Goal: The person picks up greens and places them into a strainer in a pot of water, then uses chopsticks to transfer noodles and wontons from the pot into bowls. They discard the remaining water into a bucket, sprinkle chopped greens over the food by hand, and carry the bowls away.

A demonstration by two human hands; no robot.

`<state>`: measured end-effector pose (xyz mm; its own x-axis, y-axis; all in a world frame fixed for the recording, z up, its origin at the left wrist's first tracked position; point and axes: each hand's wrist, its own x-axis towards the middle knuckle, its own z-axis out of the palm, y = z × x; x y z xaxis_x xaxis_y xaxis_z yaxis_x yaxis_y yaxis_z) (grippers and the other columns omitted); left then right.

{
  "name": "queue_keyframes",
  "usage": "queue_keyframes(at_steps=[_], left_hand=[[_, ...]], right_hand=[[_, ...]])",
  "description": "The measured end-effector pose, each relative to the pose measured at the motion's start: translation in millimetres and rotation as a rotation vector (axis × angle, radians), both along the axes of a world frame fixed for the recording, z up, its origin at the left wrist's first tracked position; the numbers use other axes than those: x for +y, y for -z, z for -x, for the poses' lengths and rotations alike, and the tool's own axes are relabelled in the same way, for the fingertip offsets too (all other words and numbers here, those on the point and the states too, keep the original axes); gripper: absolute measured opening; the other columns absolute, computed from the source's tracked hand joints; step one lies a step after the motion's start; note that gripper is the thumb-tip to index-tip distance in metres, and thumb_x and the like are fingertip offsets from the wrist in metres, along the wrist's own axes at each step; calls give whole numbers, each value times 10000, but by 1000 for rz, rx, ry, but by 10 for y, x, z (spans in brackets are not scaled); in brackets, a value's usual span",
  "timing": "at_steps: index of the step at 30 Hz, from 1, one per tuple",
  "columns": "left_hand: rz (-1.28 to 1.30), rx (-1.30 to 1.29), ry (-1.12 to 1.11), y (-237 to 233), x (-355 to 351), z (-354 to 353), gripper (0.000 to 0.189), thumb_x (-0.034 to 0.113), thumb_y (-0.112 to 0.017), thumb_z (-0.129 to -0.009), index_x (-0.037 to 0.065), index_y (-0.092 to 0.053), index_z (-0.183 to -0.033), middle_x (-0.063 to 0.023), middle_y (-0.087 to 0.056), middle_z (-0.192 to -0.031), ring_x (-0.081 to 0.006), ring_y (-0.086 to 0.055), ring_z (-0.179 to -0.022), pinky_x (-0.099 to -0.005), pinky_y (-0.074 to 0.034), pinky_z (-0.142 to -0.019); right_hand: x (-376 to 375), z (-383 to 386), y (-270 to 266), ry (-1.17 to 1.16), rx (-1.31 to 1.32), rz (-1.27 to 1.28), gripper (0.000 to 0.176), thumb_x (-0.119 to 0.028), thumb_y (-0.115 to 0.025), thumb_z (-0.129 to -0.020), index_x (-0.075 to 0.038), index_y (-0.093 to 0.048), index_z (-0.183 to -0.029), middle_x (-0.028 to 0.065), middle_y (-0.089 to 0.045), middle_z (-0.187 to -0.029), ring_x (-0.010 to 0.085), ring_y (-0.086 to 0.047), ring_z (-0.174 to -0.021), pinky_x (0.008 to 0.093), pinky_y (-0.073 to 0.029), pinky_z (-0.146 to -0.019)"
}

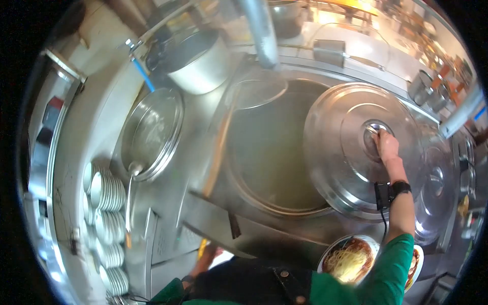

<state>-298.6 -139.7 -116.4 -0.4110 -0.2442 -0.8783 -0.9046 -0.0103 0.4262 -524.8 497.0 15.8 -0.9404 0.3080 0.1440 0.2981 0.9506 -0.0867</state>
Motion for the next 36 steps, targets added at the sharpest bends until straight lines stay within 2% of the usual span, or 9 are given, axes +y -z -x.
queue_keyframes(at_steps=[13,21,23,25,27,31,34,35,36], left_hand=[[-160,73,-188,156,-369,-596,361,254,-414,-891,41,-446,-1181,-85,-632,-926,-139,-606,-797,-224,-454,-638],[-218,162,-323,559,-948,-948,342,249,-428,-884,31,-473,-1143,-110,-636,-899,-142,-620,-737,-216,-460,-596],[-204,140,-309,455,-1037,-874,339,248,-432,-883,28,-476,-1137,-109,-637,-896,-141,-619,-734,-216,-456,-591],[-198,160,-261,265,-1108,-747,330,242,-442,-881,21,-480,-1123,-108,-637,-890,-140,-612,-727,-216,-446,-585],[-205,151,-239,287,-1210,-530,337,238,-435,-884,16,-474,-1134,-104,-634,-906,-135,-606,-748,-213,-440,-609],[-399,374,-178,330,-1456,-186,360,241,-425,-889,7,-458,-1160,-103,-630,-921,-134,-603,-780,-213,-441,-644],[-238,443,49,180,-1481,27,385,246,-412,-891,-6,-438,-1181,-117,-622,-937,-135,-600,-799,-224,-448,-686],[-236,440,96,109,-1489,83,397,256,-416,-889,-8,-431,-1185,-121,-621,-941,-140,-601,-805,-227,-449,-692],[-243,436,149,53,-1492,115,409,266,-420,-887,-10,-424,-1188,-125,-619,-945,-145,-601,-812,-229,-450,-699]], right_hand=[[-2083,794,47,-267,-118,34,265,-278,-451,-825,-57,-595,-846,173,-606,-835,328,-585,-796,419,-456,-702],[-2111,814,308,-201,-76,-151,223,-240,-479,-812,-90,-622,-894,150,-616,-843,336,-590,-787,394,-474,-680],[-2583,754,74,-231,22,-147,207,-217,-492,-810,-95,-627,-908,142,-615,-858,335,-589,-787,386,-480,-674],[-3385,611,-410,-493,310,102,189,-167,-518,-803,-89,-623,-939,132,-604,-927,316,-583,-821,378,-481,-693],[-4250,496,-633,-639,113,371,207,-135,-542,-781,-83,-609,-970,122,-586,-994,290,-571,-882,366,-478,-720],[-5470,669,34,-1028,13,246,336,-254,-523,-783,-105,-534,-1085,101,-567,-1009,270,-559,-912,357,-469,-769],[-6093,724,354,-902,-90,281,347,-297,-546,-764,-119,-538,-1062,86,-527,-1066,265,-487,-1025,370,-467,-755],[-6204,767,571,-962,-85,65,246,-242,-546,-756,-101,-582,-956,98,-557,-982,275,-533,-940,379,-484,-689],[-6200,625,19,-879,-151,189,166,-160,-540,-730,-79,-602,-861,111,-577,-880,267,-576,-811,365,-493,-647]])
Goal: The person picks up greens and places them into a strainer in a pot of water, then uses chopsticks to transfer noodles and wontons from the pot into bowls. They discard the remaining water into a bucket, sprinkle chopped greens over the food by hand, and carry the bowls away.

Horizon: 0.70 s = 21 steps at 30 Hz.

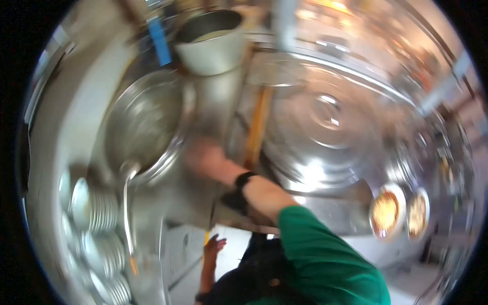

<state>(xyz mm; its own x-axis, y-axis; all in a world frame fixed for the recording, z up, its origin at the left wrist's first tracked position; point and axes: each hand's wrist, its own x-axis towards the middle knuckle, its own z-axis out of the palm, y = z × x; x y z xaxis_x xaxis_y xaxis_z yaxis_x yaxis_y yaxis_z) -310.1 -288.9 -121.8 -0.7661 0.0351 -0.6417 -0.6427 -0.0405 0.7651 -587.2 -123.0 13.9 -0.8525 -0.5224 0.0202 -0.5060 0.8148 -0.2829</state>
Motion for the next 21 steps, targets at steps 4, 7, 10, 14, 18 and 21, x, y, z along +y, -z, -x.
queue_keyframes(at_steps=[4,7,10,14,18,21], left_hand=[[-55,-109,108,90,19,-8,474,312,-468,-858,-14,-401,-1196,-156,-612,-956,-178,-609,-821,-248,-459,-697],[-107,-75,374,77,172,78,485,325,-479,-854,-19,-403,-1187,-175,-609,-957,-190,-619,-801,-252,-472,-680],[-114,-119,571,-105,440,227,473,315,-453,-867,-27,-396,-1190,-184,-608,-953,-195,-613,-819,-254,-476,-677],[-80,394,1224,-41,793,398,458,296,-459,-862,-42,-419,-1168,-123,-620,-963,-193,-603,-852,-270,-478,-721],[-16,96,1372,-663,1563,351,442,307,-416,-876,-31,-452,-1160,-101,-626,-952,-181,-585,-902,-252,-450,-772],[-9,206,1582,-456,1884,249,434,297,-416,-879,-24,-451,-1169,-102,-627,-946,-180,-580,-892,-251,-433,-782]], right_hand=[[60,-244,496,30,42,408,69,-119,-531,-718,-74,-529,-770,114,-543,-782,302,-565,-725,394,-486,-610],[660,-808,-3,145,-94,683,87,-166,-536,-780,-89,-522,-819,96,-562,-832,289,-571,-758,388,-466,-615],[1510,-1456,-248,250,-115,917,150,-130,-529,-810,-81,-538,-951,83,-592,-902,225,-595,-802,330,-475,-693],[2598,-2656,-602,958,-333,1040,246,-178,-462,-885,-41,-511,-1085,46,-592,-945,113,-579,-796,263,-477,-767],[3120,-4013,-807,1436,-93,1219,231,-260,-492,-877,-45,-571,-901,-12,-561,-711,70,-531,-634,232,-456,-586],[3127,-4754,-559,1597,137,898,190,-234,-509,-858,-54,-569,-848,25,-576,-706,108,-548,-617,266,-463,-561]])
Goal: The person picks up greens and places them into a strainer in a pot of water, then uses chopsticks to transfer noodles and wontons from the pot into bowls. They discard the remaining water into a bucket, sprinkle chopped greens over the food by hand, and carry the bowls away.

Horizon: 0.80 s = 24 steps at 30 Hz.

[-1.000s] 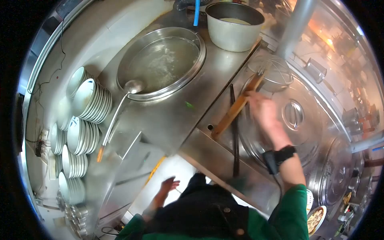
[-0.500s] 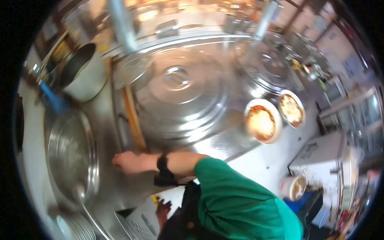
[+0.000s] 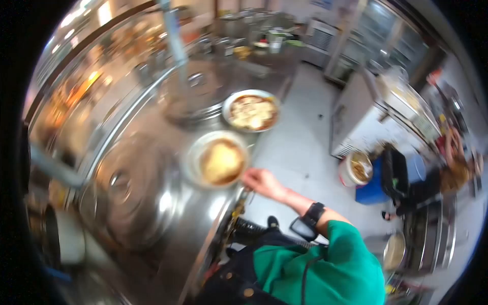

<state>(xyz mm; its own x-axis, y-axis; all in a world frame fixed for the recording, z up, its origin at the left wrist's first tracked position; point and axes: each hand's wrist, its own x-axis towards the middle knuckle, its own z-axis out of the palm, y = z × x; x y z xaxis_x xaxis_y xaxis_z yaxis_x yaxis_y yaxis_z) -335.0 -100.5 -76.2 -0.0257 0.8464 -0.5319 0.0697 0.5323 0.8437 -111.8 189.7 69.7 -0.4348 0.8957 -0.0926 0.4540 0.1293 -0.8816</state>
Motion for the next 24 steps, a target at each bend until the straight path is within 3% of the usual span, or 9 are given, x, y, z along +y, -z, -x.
queue_keyframes(at_steps=[3,6,8,9,10,11,13,17,24], left_hand=[[-16,48,121,-86,425,-179,437,287,-423,-880,-34,-444,-1176,-111,-626,-940,-168,-578,-876,-257,-430,-778],[-21,-24,154,-49,841,-335,449,299,-403,-888,-9,-410,-1215,-124,-585,-1019,-193,-554,-925,-309,-407,-832],[-8,-104,115,-146,1115,-505,461,315,-378,-897,24,-378,-1254,-130,-546,-1102,-223,-531,-979,-357,-384,-888],[-8,-97,113,-276,1275,-657,446,297,-409,-892,0,-405,-1225,-138,-576,-1033,-196,-555,-927,-317,-409,-845],[-7,-82,85,-416,1381,-792,432,279,-440,-888,-24,-432,-1195,-145,-606,-964,-170,-578,-876,-277,-435,-801],[12,-157,19,-276,1449,-862,424,274,-432,-892,-23,-431,-1194,-151,-601,-973,-181,-580,-885,-283,-439,-806],[62,-208,-132,-293,1659,-1048,426,293,-407,-901,-16,-429,-1193,-166,-593,-988,-212,-582,-902,-306,-446,-816],[-2,-424,-513,-588,2085,-1216,568,465,-289,-895,6,-388,-1213,-190,-583,-994,-259,-578,-912,-335,-449,-804],[-110,-538,-849,-747,2364,-1041,594,510,-263,-885,5,-412,-1161,-162,-586,-993,-242,-582,-883,-315,-456,-760]], right_hand=[[56,-643,249,-276,-393,-703,107,-163,-517,-821,-59,-542,-807,80,-541,-707,213,-561,-624,338,-469,-552],[368,-1708,580,-335,-518,-787,78,-121,-474,-783,-55,-514,-783,100,-507,-684,260,-552,-627,358,-465,-548],[477,-2788,405,-68,-855,-472,104,-141,-466,-717,-61,-503,-662,94,-485,-577,213,-522,-491,336,-432,-465],[491,-3487,474,-213,-1608,-707,95,-145,-490,-718,-72,-536,-676,82,-469,-542,188,-492,-460,323,-399,-434],[656,-4002,318,166,-1482,-177,149,-184,-546,-679,-66,-585,-598,99,-564,-597,213,-564,-580,319,-401,-462],[547,-4035,-275,315,-1673,-276,194,-199,-608,-635,-58,-619,-768,107,-588,-716,218,-579,-711,359,-445,-589],[632,-4340,-579,508,-1449,-365,468,-137,-647,-629,-27,-505,-1060,159,-520,-1069,284,-481,-1016,394,-400,-837],[1102,-4072,-134,514,-593,-527,258,-161,-509,-836,20,-575,-1007,210,-604,-890,321,-601,-833,341,-470,-727],[1747,-1452,-119,-185,-56,-685,124,-28,-591,-725,-5,-621,-843,146,-612,-858,292,-580,-858,350,-470,-751]])
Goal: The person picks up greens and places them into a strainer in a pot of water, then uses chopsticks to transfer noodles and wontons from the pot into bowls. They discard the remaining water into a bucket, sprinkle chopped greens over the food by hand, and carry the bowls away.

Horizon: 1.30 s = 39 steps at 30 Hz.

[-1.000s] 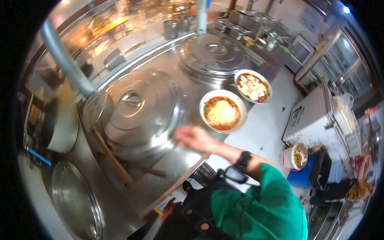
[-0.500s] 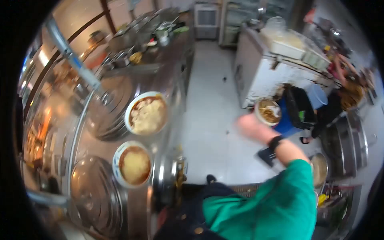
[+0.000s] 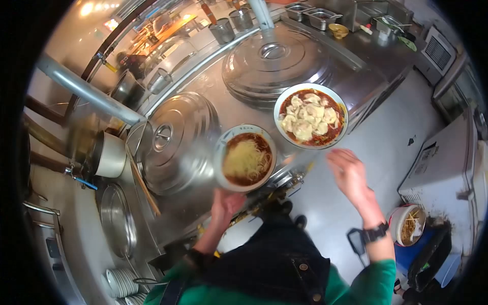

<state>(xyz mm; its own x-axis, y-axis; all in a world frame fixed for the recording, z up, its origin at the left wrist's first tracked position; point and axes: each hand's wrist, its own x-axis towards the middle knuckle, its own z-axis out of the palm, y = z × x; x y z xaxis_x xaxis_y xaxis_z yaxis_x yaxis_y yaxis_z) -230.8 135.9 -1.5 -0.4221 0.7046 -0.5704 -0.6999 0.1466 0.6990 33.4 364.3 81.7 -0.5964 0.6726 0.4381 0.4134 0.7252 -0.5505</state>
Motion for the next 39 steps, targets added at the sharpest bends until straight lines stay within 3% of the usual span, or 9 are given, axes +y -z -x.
queue_keyframes(at_steps=[4,10,22,29,31,33,35,37,39], left_hand=[[4,90,20,73,160,67,548,477,-284,-892,3,-433,-1125,-142,-592,-972,-227,-585,-874,-312,-466,-742],[5,79,-11,257,101,207,418,377,-341,-898,28,-436,-1107,-111,-593,-931,-203,-588,-851,-314,-479,-728],[-50,74,50,179,97,261,375,286,-359,-898,41,-376,-1182,-127,-556,-1012,-218,-581,-866,-349,-476,-769],[-77,9,64,77,196,198,457,343,-314,-900,-7,-391,-1183,-162,-511,-1126,-276,-528,-1013,-403,-427,-862],[-19,29,61,9,273,209,459,341,-320,-900,-2,-384,-1199,-160,-489,-1160,-274,-502,-1053,-411,-406,-888],[5,-13,61,109,257,259,449,327,-333,-898,8,-380,-1211,-150,-480,-1174,-264,-489,-1068,-411,-398,-891],[16,-44,55,153,235,284,440,312,-354,-892,3,-384,-1203,-145,-497,-1145,-259,-497,-1049,-412,-401,-879],[14,-41,71,116,249,274,433,304,-362,-888,-3,-391,-1191,-142,-503,-1128,-257,-504,-1032,-411,-403,-874],[2,-37,83,73,282,266,425,296,-369,-883,-8,-398,-1179,-139,-510,-1112,-255,-511,-1015,-411,-404,-869]], right_hand=[[316,1158,-92,-278,11,-60,143,-83,-611,-728,-29,-622,-860,126,-602,-858,283,-581,-781,343,-477,-687],[596,2240,293,-380,-164,-80,206,-134,-603,-725,-60,-603,-918,87,-558,-816,274,-535,-827,362,-445,-716],[322,1897,207,-592,-450,-202,136,-114,-563,-743,-57,-587,-864,83,-531,-787,244,-531,-804,342,-465,-611],[59,867,416,-331,-53,430,177,-145,-564,-798,-5,-579,-905,119,-603,-706,232,-582,-605,292,-458,-567],[-14,588,630,-113,-5,1079,179,-149,-582,-790,0,-587,-888,112,-612,-728,211,-592,-608,276,-460,-574],[-25,477,788,-9,87,1232,175,-156,-595,-783,-13,-598,-883,104,-620,-758,199,-602,-615,277,-470,-570],[-39,509,819,-51,-44,505,180,-168,-599,-776,-33,-603,-895,107,-619,-775,204,-599,-607,283,-473,-537],[-16,659,834,-52,-96,421,172,-164,-610,-760,-50,-616,-888,104,-613,-766,228,-592,-599,302,-477,-517],[-4,847,897,-30,-122,78,163,-148,-612,-743,-50,-616,-874,95,-604,-746,253,-583,-594,323,-474,-513]])
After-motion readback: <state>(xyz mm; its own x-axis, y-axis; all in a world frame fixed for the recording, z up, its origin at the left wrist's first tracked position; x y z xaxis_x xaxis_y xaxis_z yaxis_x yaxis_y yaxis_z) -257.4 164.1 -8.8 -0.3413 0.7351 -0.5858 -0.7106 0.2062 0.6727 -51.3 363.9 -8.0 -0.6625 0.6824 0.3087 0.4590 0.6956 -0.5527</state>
